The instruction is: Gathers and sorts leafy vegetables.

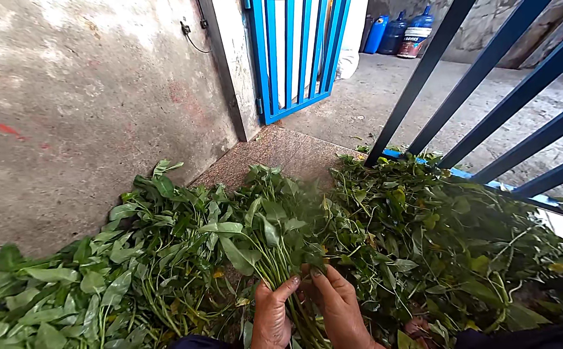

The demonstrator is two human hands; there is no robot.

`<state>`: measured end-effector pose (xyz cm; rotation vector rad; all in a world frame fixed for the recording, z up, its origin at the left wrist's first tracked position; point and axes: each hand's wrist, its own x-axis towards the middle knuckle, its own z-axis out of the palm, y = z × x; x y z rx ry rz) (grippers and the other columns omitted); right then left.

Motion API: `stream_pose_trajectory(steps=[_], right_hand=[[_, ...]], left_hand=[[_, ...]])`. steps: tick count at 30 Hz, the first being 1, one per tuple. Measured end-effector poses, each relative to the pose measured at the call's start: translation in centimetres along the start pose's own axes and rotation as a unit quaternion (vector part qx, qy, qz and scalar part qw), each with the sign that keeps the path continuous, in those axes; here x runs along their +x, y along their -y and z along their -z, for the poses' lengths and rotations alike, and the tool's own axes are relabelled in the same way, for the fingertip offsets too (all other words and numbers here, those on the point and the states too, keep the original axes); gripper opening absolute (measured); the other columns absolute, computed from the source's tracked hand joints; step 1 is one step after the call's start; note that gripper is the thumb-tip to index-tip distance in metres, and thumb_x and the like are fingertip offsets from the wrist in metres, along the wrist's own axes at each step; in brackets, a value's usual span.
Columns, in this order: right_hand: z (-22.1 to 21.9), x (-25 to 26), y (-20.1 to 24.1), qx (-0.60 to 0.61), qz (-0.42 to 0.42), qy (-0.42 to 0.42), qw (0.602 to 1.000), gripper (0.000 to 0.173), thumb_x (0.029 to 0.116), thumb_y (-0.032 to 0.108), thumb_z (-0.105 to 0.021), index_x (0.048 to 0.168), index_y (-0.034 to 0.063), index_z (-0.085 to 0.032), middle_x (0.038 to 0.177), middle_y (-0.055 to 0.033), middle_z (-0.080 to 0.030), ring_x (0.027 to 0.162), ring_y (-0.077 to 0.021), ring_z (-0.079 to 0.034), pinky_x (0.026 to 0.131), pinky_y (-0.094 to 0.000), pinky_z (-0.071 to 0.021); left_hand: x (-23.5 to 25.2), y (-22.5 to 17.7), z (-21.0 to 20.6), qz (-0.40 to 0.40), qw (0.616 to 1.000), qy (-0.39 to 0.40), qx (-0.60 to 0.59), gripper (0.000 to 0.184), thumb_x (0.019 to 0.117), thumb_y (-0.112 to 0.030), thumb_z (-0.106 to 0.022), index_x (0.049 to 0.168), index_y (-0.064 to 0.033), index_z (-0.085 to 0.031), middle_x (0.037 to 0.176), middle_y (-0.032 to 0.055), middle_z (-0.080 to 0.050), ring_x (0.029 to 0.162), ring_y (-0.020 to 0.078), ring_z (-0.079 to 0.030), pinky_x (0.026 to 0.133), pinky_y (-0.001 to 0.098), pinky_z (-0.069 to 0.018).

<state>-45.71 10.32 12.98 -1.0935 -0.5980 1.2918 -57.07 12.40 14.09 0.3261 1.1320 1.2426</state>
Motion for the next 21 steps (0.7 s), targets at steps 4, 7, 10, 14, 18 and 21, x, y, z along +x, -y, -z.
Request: stream_pose_trajectory(steps=[4, 7, 10, 14, 18, 21], right_hand=[[0.5, -0.4, -1.2, -0.019, 0.117, 0.099, 0.988, 0.023, 0.1071, 0.006, -0.045, 0.115, -0.0073, -0.063, 0.106, -0.0187, -0.073, 0.096, -0.0255, -0.072, 0.089, -0.0413, -0.0609], [1.8, -0.5, -1.1, -0.151, 0.196, 0.166, 0.955, 0.021, 0.1083, 0.008, -0.042, 0.111, -0.0006, -0.061, 0.086, -0.0058, -0.066, 0.079, -0.0139, -0.067, 0.076, -0.0321, -0.0591], [4.6, -1.0, -0.1, -0.308, 0.167, 0.229, 0.908, 0.021, 0.1061, 0.008, -0.044, 0.111, -0.0023, -0.061, 0.076, -0.0067, -0.061, 0.066, -0.0129, -0.06, 0.064, -0.0313, -0.0545], [8.8, 0.5, 3.8, -0.639, -0.073, 0.263, 0.719, 0.041, 0.1015, 0.028, -0.057, 0.128, -0.0034, -0.062, 0.114, -0.0292, -0.066, 0.11, -0.0457, -0.064, 0.094, -0.062, -0.0519], [8.4, 1.5, 5.8, -0.732, 0.042, 0.145, 0.664, 0.036, 0.0964, 0.025, -0.064, 0.124, 0.002, -0.07, 0.141, -0.0276, -0.056, 0.135, -0.0506, -0.049, 0.102, -0.0673, -0.0455], [5.7, 3.0, 5.6, -0.611, 0.212, 0.1, 0.756, 0.027, 0.0951, 0.035, -0.066, 0.086, 0.0108, -0.074, 0.1, -0.0077, -0.069, 0.101, -0.0256, -0.067, 0.083, -0.0439, -0.058]], left_hand=[[0.5, 0.1, -0.1, -0.006, 0.998, -0.053, -0.036, 0.027, 0.0899, 0.014, -0.065, 0.115, 0.0121, -0.055, 0.083, 0.0237, -0.07, 0.064, 0.0261, -0.07, 0.059, 0.0371, -0.0615], [0.9, -0.1, 0.0, -0.046, 0.993, -0.099, -0.034, 0.025, 0.0893, 0.013, -0.066, 0.112, 0.0109, -0.056, 0.077, 0.0194, -0.068, 0.061, 0.0233, -0.068, 0.058, 0.0363, -0.0612], [1.1, -0.9, 0.2, -0.078, 0.989, -0.12, -0.037, 0.024, 0.0917, 0.012, -0.064, 0.114, 0.0101, -0.055, 0.078, 0.0178, -0.068, 0.061, 0.0227, -0.068, 0.058, 0.0355, -0.0613], [1.0, -1.0, 0.2, -0.104, 0.988, -0.113, -0.027, 0.024, 0.0895, 0.016, -0.065, 0.111, 0.0117, -0.055, 0.077, 0.0194, -0.069, 0.06, 0.0242, -0.069, 0.057, 0.0358, -0.0619], [0.8, 0.1, -0.3, -0.13, 0.989, -0.072, 0.024, 0.028, 0.0861, 0.017, -0.067, 0.111, 0.0127, -0.055, 0.079, 0.0198, -0.069, 0.061, 0.0242, -0.069, 0.057, 0.0351, -0.0618], [0.6, 1.3, -0.8, -0.188, 0.978, -0.047, 0.081, 0.03, 0.0815, 0.016, -0.071, 0.107, 0.0123, -0.057, 0.08, 0.0178, -0.071, 0.066, 0.0226, -0.071, 0.062, 0.0334, -0.0627]])
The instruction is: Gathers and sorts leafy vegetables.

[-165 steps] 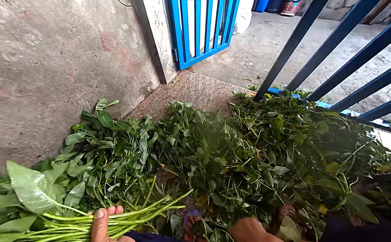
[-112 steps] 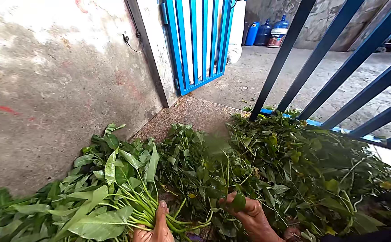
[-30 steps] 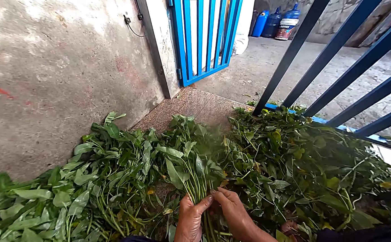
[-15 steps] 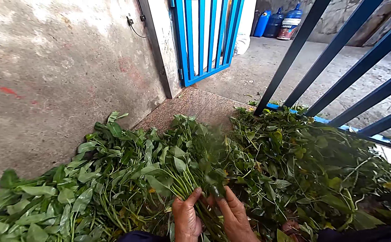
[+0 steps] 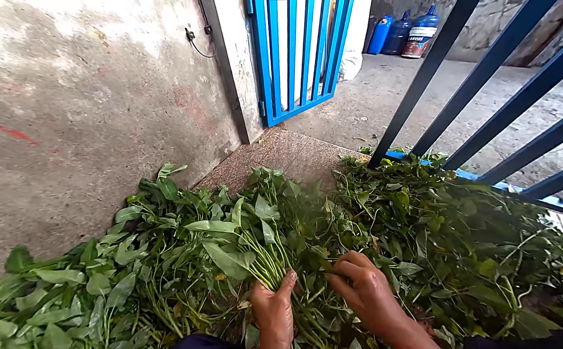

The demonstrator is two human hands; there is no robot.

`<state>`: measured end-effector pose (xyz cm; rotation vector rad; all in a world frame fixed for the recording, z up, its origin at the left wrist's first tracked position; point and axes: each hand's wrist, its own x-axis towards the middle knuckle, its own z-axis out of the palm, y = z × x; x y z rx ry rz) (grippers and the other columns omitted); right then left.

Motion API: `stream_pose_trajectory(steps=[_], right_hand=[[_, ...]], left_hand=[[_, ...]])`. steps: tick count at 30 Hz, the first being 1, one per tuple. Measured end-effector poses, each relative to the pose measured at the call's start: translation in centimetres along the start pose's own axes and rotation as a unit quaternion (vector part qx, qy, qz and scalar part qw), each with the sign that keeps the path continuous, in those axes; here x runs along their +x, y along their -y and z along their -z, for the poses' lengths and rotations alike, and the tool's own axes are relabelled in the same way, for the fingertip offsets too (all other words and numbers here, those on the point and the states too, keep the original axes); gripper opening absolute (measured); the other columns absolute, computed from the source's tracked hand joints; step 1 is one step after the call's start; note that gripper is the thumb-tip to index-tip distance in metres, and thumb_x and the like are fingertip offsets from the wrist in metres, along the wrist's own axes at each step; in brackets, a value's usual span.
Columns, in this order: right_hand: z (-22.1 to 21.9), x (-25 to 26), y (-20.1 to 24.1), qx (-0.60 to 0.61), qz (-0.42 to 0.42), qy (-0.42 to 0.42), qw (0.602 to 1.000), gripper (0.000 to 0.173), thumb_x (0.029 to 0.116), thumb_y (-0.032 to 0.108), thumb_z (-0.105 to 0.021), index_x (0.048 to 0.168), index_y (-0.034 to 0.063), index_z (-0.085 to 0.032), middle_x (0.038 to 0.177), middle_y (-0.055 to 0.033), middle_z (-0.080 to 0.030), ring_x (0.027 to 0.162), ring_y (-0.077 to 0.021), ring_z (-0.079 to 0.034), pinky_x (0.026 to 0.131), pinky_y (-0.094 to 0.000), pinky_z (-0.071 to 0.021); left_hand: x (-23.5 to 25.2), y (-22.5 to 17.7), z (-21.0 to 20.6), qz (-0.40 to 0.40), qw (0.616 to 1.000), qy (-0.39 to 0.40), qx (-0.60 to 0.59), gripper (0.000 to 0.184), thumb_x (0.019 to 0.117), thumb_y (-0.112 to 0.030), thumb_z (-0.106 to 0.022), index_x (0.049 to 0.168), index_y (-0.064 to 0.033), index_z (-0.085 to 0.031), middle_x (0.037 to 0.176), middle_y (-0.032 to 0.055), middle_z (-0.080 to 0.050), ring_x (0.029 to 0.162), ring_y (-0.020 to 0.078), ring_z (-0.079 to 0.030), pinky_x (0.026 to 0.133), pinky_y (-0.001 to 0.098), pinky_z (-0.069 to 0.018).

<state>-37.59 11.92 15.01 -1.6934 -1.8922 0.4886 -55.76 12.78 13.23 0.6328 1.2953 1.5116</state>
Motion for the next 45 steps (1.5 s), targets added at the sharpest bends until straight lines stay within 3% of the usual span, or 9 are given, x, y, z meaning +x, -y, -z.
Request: stream_pose_trajectory(steps=[2, 4, 6, 8, 11, 18, 26, 39, 45], right_hand=[[0.2, 1.5, 2.2, -0.01, -0.015, 0.031, 0.999, 0.033, 0.0895, 0.039, -0.072, 0.082, 0.0071, -0.071, 0.098, -0.0101, -0.067, 0.1, -0.0274, -0.065, 0.08, -0.0448, -0.0568], [1.4, 3.0, 4.6, -0.092, -0.07, 0.171, 0.978, 0.045, 0.0848, 0.028, -0.078, 0.119, -0.0004, -0.069, 0.137, -0.0233, -0.057, 0.134, -0.0423, -0.049, 0.102, -0.0592, -0.0472], [1.2, 3.5, 5.3, -0.096, -0.065, 0.182, 0.976, 0.056, 0.088, 0.027, -0.075, 0.137, 0.0022, -0.062, 0.152, -0.0227, -0.048, 0.144, -0.0429, -0.04, 0.11, -0.0612, -0.0411], [-0.2, 3.1, 4.9, -0.016, 0.004, 0.044, 0.999, 0.034, 0.0933, 0.037, -0.069, 0.113, 0.0102, -0.076, 0.121, -0.0118, -0.069, 0.12, -0.0309, -0.062, 0.096, -0.0493, -0.0545], [-2.6, 3.2, 5.2, 0.106, 0.02, -0.073, 0.991, 0.028, 0.0939, 0.041, -0.07, 0.091, 0.0144, -0.075, 0.088, -0.0005, -0.067, 0.087, -0.0154, -0.067, 0.075, -0.0364, -0.0583], [-3.6, 2.8, 5.5, 0.434, -0.037, -0.049, 0.899, 0.007, 0.0949, 0.01, -0.063, 0.094, 0.0046, -0.068, 0.085, -0.0035, -0.065, 0.073, -0.0109, -0.064, 0.065, -0.0251, -0.0553], [-4.0, 1.4, 5.1, 0.603, -0.011, -0.048, 0.796, 0.016, 0.0936, -0.005, -0.064, 0.11, -0.0071, -0.065, 0.102, -0.014, -0.074, 0.094, -0.0199, -0.073, 0.089, -0.0366, -0.0612], [-3.9, 1.1, 5.8, 0.544, 0.126, -0.039, 0.829, 0.013, 0.0936, -0.002, -0.063, 0.105, -0.003, -0.068, 0.107, -0.0171, -0.072, 0.105, -0.0276, -0.07, 0.094, -0.0435, -0.0596], [-4.2, 1.9, 5.0, 0.253, 0.185, -0.082, 0.946, 0.013, 0.0931, 0.009, -0.064, 0.104, 0.0049, -0.069, 0.098, -0.0069, -0.07, 0.094, -0.0163, -0.069, 0.083, -0.0342, -0.0602]], left_hand=[[-0.5, 0.4, -0.4, -0.035, 0.999, -0.001, 0.041, 0.032, 0.0794, 0.011, -0.075, 0.108, 0.0105, -0.06, 0.082, 0.0154, -0.072, 0.071, 0.0212, -0.073, 0.068, 0.0336, -0.0638], [-0.9, 0.5, -0.6, -0.066, 0.995, -0.002, 0.074, 0.035, 0.0797, 0.009, -0.076, 0.11, 0.0095, -0.06, 0.085, 0.0129, -0.073, 0.075, 0.0184, -0.073, 0.071, 0.0315, -0.0641], [-1.4, 0.5, -0.7, -0.095, 0.99, -0.005, 0.104, 0.036, 0.0796, 0.009, -0.076, 0.111, 0.0089, -0.06, 0.085, 0.0101, -0.074, 0.076, 0.014, -0.074, 0.072, 0.0284, -0.064], [-1.5, 0.4, -0.8, -0.121, 0.984, -0.003, 0.13, 0.036, 0.0789, 0.007, -0.077, 0.111, 0.008, -0.061, 0.086, 0.0074, -0.074, 0.077, 0.0096, -0.073, 0.073, 0.0259, -0.0634], [-1.7, 0.8, -0.6, -0.153, 0.977, 0.011, 0.147, 0.033, 0.0788, 0.005, -0.077, 0.109, 0.0069, -0.064, 0.087, 0.005, -0.074, 0.08, 0.0056, -0.073, 0.075, 0.0228, -0.0625], [-1.6, 1.4, -0.5, -0.21, 0.961, -0.004, 0.178, 0.03, 0.0776, 0.002, -0.079, 0.104, 0.0057, -0.066, 0.085, 0.0048, -0.074, 0.078, 0.0056, -0.073, 0.075, 0.0237, -0.063], [-1.7, 1.1, -0.4, -0.237, 0.96, -0.028, 0.148, 0.031, 0.0789, 0.004, -0.077, 0.107, 0.0083, -0.064, 0.088, 0.0058, -0.075, 0.081, 0.0056, -0.073, 0.078, 0.0223, -0.0625], [-2.7, -0.9, -1.0, -0.287, 0.953, -0.053, 0.086, 0.021, 0.08, 0.013, -0.07, 0.1, 0.0112, -0.064, 0.088, 0.0011, -0.074, 0.086, -0.0017, -0.071, 0.082, 0.0157, -0.0598], [-2.1, 0.8, 0.6, -0.287, 0.942, -0.022, 0.172, 0.026, 0.0785, 0.004, -0.075, 0.102, 0.0097, -0.065, 0.09, 0.0052, -0.074, 0.086, 0.0019, -0.071, 0.082, 0.0195, -0.0604]])
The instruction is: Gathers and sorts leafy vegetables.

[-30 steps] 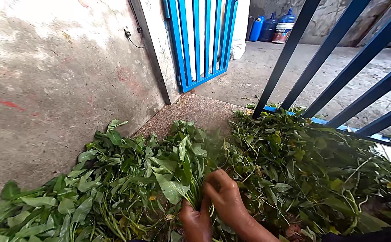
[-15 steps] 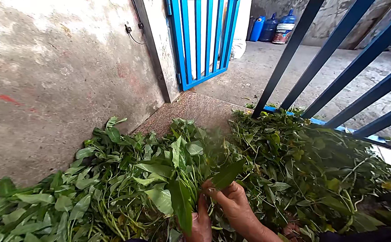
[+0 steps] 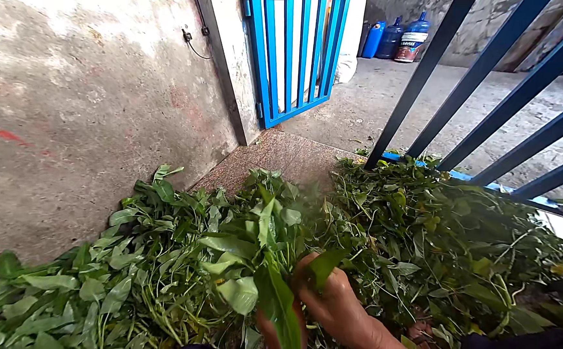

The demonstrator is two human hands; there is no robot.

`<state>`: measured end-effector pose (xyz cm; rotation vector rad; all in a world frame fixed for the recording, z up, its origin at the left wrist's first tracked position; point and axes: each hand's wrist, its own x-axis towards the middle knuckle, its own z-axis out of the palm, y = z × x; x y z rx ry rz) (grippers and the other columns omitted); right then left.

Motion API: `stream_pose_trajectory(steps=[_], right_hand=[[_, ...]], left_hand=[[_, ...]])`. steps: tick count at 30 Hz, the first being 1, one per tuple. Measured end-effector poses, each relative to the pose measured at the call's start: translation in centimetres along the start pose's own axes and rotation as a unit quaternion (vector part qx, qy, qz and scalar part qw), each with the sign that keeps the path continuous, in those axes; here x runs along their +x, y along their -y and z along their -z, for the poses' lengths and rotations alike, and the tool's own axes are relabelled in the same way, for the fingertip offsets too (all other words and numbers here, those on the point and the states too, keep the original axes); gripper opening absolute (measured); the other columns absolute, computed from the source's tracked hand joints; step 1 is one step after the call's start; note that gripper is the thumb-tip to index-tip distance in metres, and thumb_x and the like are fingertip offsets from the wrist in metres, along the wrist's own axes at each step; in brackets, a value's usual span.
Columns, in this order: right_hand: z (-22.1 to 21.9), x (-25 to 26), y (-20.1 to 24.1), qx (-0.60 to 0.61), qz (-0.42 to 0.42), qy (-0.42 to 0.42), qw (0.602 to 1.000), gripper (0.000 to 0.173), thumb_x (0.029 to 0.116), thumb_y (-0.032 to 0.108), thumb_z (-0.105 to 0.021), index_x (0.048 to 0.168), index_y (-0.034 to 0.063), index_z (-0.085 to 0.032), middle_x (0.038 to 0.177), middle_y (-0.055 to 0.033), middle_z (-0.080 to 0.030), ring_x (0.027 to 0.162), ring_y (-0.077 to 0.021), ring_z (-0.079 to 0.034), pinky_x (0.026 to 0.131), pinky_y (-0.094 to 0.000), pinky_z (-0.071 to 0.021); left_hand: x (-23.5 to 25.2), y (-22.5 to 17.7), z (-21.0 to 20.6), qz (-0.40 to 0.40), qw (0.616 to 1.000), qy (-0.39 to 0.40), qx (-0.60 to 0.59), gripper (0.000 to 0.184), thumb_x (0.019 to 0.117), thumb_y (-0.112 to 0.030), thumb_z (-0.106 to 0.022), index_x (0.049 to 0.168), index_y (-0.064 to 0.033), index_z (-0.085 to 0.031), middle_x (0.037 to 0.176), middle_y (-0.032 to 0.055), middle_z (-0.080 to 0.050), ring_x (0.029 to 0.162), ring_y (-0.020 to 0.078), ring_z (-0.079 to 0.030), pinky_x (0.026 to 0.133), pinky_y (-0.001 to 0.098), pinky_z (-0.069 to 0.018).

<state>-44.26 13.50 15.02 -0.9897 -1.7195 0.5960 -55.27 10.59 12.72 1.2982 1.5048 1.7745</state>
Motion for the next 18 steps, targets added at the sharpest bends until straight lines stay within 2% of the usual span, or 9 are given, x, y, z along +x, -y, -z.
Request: stream_pose_trajectory(steps=[3, 5, 7, 11, 13, 15, 18], right_hand=[[0.8, 1.0, 0.7, -0.223, 0.065, 0.066, 0.97, 0.013, 0.0881, 0.015, -0.07, 0.1, 0.0101, -0.069, 0.091, -0.0074, -0.067, 0.088, -0.0233, -0.067, 0.076, -0.0383, -0.0594], [0.8, 1.3, 1.0, -0.316, 0.09, 0.089, 0.94, 0.012, 0.085, 0.009, -0.066, 0.096, 0.0114, -0.071, 0.087, -0.0068, -0.066, 0.083, -0.024, -0.067, 0.071, -0.037, -0.0587], [0.6, 1.5, 1.3, -0.383, 0.105, 0.089, 0.914, 0.011, 0.0853, 0.003, -0.063, 0.09, 0.0104, -0.071, 0.083, -0.0063, -0.065, 0.077, -0.0234, -0.066, 0.065, -0.035, -0.0575], [0.3, 1.5, 2.1, -0.451, 0.109, 0.079, 0.882, 0.013, 0.087, 0.001, -0.06, 0.08, 0.0067, -0.069, 0.078, -0.008, -0.064, 0.07, -0.0241, -0.066, 0.058, -0.0347, -0.0556], [0.4, 1.5, 2.3, -0.465, 0.103, 0.084, 0.875, 0.012, 0.0858, 0.001, -0.061, 0.079, 0.0067, -0.069, 0.077, -0.0082, -0.063, 0.07, -0.0244, -0.065, 0.057, -0.035, -0.0544], [0.4, 1.4, 2.0, -0.465, 0.104, 0.089, 0.874, 0.012, 0.085, 0.001, -0.061, 0.078, 0.0084, -0.068, 0.076, -0.0072, -0.062, 0.07, -0.024, -0.065, 0.056, -0.0348, -0.0526], [0.5, 1.6, 1.4, -0.43, 0.11, 0.082, 0.893, 0.004, 0.0775, 0.007, -0.069, 0.076, 0.0102, -0.067, 0.079, -0.0067, -0.064, 0.073, -0.0243, -0.066, 0.056, -0.0361, -0.0521]], left_hand=[[0.1, 0.8, -0.1, 0.013, 0.999, 0.024, 0.027, 0.025, 0.0777, -0.003, -0.075, 0.1, 0.0074, -0.067, 0.088, 0.0056, -0.074, 0.084, 0.0031, -0.072, 0.08, 0.0223, -0.0614], [0.0, 0.7, -0.1, 0.029, 0.999, 0.039, 0.021, 0.031, 0.0803, -0.005, -0.076, 0.106, 0.01, -0.066, 0.093, 0.0082, -0.074, 0.089, 0.0048, -0.072, 0.086, 0.0235, -0.0608], [0.1, 0.6, -0.2, 0.033, 0.998, 0.04, 0.032, 0.033, 0.079, -0.005, -0.077, 0.106, 0.0102, -0.066, 0.093, 0.0083, -0.074, 0.089, 0.0032, -0.072, 0.086, 0.0216, -0.0602], [-0.2, 0.8, 0.0, 0.04, 0.997, 0.048, 0.036, 0.032, 0.0768, -0.004, -0.075, 0.104, 0.0104, -0.065, 0.091, 0.0089, -0.073, 0.088, 0.0037, -0.071, 0.085, 0.0217, -0.0596], [-0.1, 0.6, 0.0, 0.05, 0.997, 0.041, 0.033, 0.033, 0.0764, -0.004, -0.076, 0.104, 0.0104, -0.065, 0.089, 0.0083, -0.073, 0.086, 0.0034, -0.071, 0.083, 0.0216, -0.0601], [-0.1, 0.5, 0.0, 0.045, 0.998, 0.037, 0.026, 0.033, 0.0784, -0.004, -0.076, 0.105, 0.011, -0.064, 0.092, 0.0087, -0.073, 0.088, 0.003, -0.071, 0.085, 0.0208, -0.0597], [-0.2, 0.8, 0.2, 0.007, 0.997, 0.054, 0.058, 0.023, 0.0769, -0.004, -0.074, 0.096, 0.0081, -0.069, 0.089, 0.0105, -0.074, 0.089, 0.0068, -0.071, 0.086, 0.0249, -0.0592]])
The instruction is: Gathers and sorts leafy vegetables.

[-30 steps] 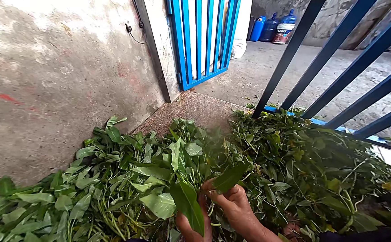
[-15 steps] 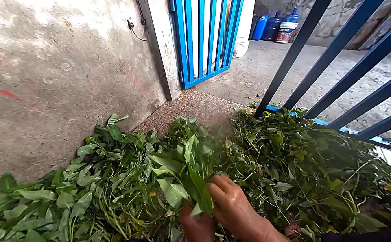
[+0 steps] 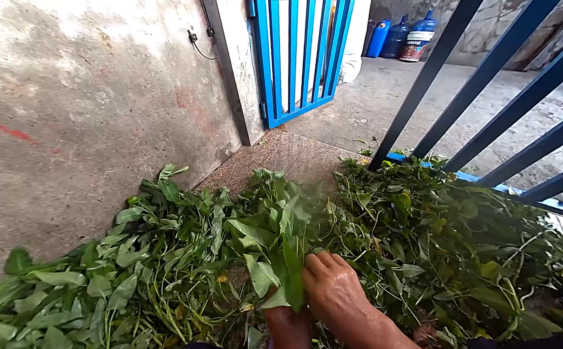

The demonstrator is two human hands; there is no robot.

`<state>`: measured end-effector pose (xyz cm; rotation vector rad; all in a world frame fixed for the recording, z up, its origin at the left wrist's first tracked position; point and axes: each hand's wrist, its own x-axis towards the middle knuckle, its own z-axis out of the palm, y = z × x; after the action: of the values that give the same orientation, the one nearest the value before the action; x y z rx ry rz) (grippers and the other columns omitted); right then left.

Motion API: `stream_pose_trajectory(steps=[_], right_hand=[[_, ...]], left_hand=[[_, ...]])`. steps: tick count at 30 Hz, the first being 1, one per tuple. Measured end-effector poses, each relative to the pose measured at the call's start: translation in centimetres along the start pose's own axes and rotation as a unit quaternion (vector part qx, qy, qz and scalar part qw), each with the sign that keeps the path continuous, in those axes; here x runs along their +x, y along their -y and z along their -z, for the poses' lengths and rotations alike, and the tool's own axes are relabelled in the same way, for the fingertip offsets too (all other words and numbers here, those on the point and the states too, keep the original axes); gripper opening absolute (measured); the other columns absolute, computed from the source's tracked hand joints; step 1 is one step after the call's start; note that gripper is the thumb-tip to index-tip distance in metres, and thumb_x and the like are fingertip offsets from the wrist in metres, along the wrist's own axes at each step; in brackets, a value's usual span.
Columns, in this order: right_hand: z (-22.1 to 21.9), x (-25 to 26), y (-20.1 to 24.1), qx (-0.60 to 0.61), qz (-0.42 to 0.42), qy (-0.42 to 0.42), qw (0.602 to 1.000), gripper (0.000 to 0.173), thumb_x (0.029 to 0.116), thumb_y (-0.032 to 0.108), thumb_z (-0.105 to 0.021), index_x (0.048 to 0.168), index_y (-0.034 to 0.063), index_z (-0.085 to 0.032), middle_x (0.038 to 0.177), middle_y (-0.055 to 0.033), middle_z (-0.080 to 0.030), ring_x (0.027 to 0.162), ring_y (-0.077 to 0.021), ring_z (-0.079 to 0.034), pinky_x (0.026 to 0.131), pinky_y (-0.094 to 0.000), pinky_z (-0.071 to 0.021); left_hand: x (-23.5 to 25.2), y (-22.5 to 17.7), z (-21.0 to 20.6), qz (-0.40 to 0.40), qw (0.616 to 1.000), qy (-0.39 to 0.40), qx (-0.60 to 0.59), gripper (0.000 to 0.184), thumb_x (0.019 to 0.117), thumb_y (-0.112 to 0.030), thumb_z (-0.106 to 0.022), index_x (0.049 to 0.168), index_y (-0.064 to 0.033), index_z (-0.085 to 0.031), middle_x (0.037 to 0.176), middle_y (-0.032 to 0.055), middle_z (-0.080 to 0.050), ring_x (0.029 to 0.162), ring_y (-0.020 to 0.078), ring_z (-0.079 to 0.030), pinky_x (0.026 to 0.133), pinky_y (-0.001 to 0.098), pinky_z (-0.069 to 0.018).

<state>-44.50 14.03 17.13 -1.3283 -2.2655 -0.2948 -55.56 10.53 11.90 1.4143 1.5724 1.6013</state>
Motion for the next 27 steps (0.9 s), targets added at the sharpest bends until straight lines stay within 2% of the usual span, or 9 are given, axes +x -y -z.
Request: stream_pose_trajectory(steps=[5, 10, 11, 12, 14, 16, 17, 22, 27], right_hand=[[-1.2, -0.9, -0.4, 0.311, -0.167, -0.003, 0.936, 0.012, 0.088, 0.019, -0.066, 0.082, 0.009, -0.069, 0.085, -0.0045, -0.066, 0.086, -0.018, -0.067, 0.072, -0.0362, -0.0572], [-0.6, -1.1, -0.8, 0.686, -0.349, -0.044, 0.636, 0.013, 0.0937, 0.009, -0.056, 0.087, 0.0063, -0.067, 0.071, 0.0025, -0.061, 0.063, -0.0069, -0.056, 0.06, -0.0268, -0.0479], [-0.5, -1.5, -1.8, 0.688, -0.37, -0.036, 0.623, 0.012, 0.0943, 0.011, -0.056, 0.089, 0.0068, -0.065, 0.07, 0.0027, -0.059, 0.062, -0.0076, -0.056, 0.06, -0.0279, -0.0488], [-0.4, -2.2, -3.2, 0.645, -0.385, -0.008, 0.661, 0.011, 0.0938, 0.012, -0.056, 0.089, 0.0063, -0.064, 0.069, 0.0017, -0.058, 0.061, -0.0084, -0.055, 0.058, -0.0276, -0.0488], [0.2, -4.1, -6.6, 0.375, -0.395, 0.177, 0.82, 0.018, 0.0895, 0.019, -0.064, 0.096, 0.0022, -0.067, 0.076, -0.0105, -0.061, 0.067, -0.0218, -0.06, 0.06, -0.0384, -0.0505], [0.8, -4.6, -7.5, 0.141, -0.409, 0.393, 0.811, 0.054, 0.0912, 0.024, -0.072, 0.136, -0.0035, -0.057, 0.131, -0.0296, -0.058, 0.124, -0.0472, -0.056, 0.096, -0.065, -0.0498], [0.8, -4.9, -7.3, 0.115, -0.405, 0.404, 0.812, 0.058, 0.093, 0.025, -0.07, 0.142, -0.0015, -0.054, 0.141, -0.0302, -0.052, 0.133, -0.05, -0.048, 0.101, -0.0675, -0.0454], [0.2, -4.1, -3.2, 0.404, -0.236, 0.259, 0.845, 0.04, 0.1022, 0.039, -0.058, 0.124, 0.0087, -0.072, 0.125, -0.0146, -0.066, 0.123, -0.0304, -0.059, 0.106, -0.05, -0.0485], [-1.9, -4.1, 0.6, 0.309, -0.193, 0.197, 0.91, 0.028, 0.106, 0.023, -0.048, 0.112, 0.0053, -0.069, 0.103, -0.0136, -0.072, 0.105, -0.0318, -0.069, 0.097, -0.0548, -0.0513]], left_hand=[[0.3, -0.8, -0.2, 0.041, 0.994, 0.007, -0.098, 0.028, 0.0766, 0.005, -0.074, 0.104, 0.0077, -0.065, 0.089, 0.0046, -0.075, 0.084, 0.0042, -0.073, 0.08, 0.0225, -0.0624], [0.6, -0.9, -0.3, 0.119, 0.974, 0.004, -0.191, 0.031, 0.0779, 0.012, -0.075, 0.106, 0.0084, -0.063, 0.087, 0.0094, -0.075, 0.079, 0.0145, -0.074, 0.075, 0.03, -0.0645], [0.8, -0.9, -0.2, 0.142, 0.968, 0.0, -0.207, 0.031, 0.0787, 0.013, -0.074, 0.107, 0.0089, -0.061, 0.086, 0.0105, -0.074, 0.077, 0.0162, -0.073, 0.074, 0.0309, -0.0643], [1.1, -0.9, 0.0, 0.161, 0.961, -0.005, -0.223, 0.031, 0.0795, 0.013, -0.073, 0.107, 0.0098, -0.06, 0.085, 0.012, -0.073, 0.076, 0.018, -0.073, 0.072, 0.0322, -0.0642], [1.7, -0.7, 0.3, 0.193, 0.946, -0.017, -0.262, 0.031, 0.0795, 0.014, -0.071, 0.107, 0.0113, -0.058, 0.083, 0.0153, -0.072, 0.07, 0.0214, -0.072, 0.066, 0.0337, -0.0639], [2.0, -0.8, 0.6, 0.227, 0.93, -0.029, -0.288, 0.029, 0.0803, 0.015, -0.069, 0.107, 0.0126, -0.057, 0.08, 0.019, -0.071, 0.066, 0.0241, -0.071, 0.063, 0.0348, -0.0635], [2.1, -0.9, 0.5, 0.243, 0.924, -0.033, -0.294, 0.027, 0.081, 0.016, -0.068, 0.106, 0.0127, -0.057, 0.08, 0.0196, -0.071, 0.064, 0.0243, -0.071, 0.061, 0.0347, -0.0632], [2.1, -0.7, 0.1, 0.281, 0.912, -0.034, -0.297, 0.028, 0.0834, 0.017, -0.068, 0.109, 0.0133, -0.057, 0.083, 0.0196, -0.071, 0.069, 0.0235, -0.071, 0.067, 0.0356, -0.0635], [2.3, -1.3, 1.1, 0.278, 0.922, -0.037, -0.267, 0.027, 0.083, 0.017, -0.069, 0.108, 0.0115, -0.06, 0.088, 0.0182, -0.073, 0.079, 0.0224, -0.073, 0.076, 0.0351, -0.0638]])
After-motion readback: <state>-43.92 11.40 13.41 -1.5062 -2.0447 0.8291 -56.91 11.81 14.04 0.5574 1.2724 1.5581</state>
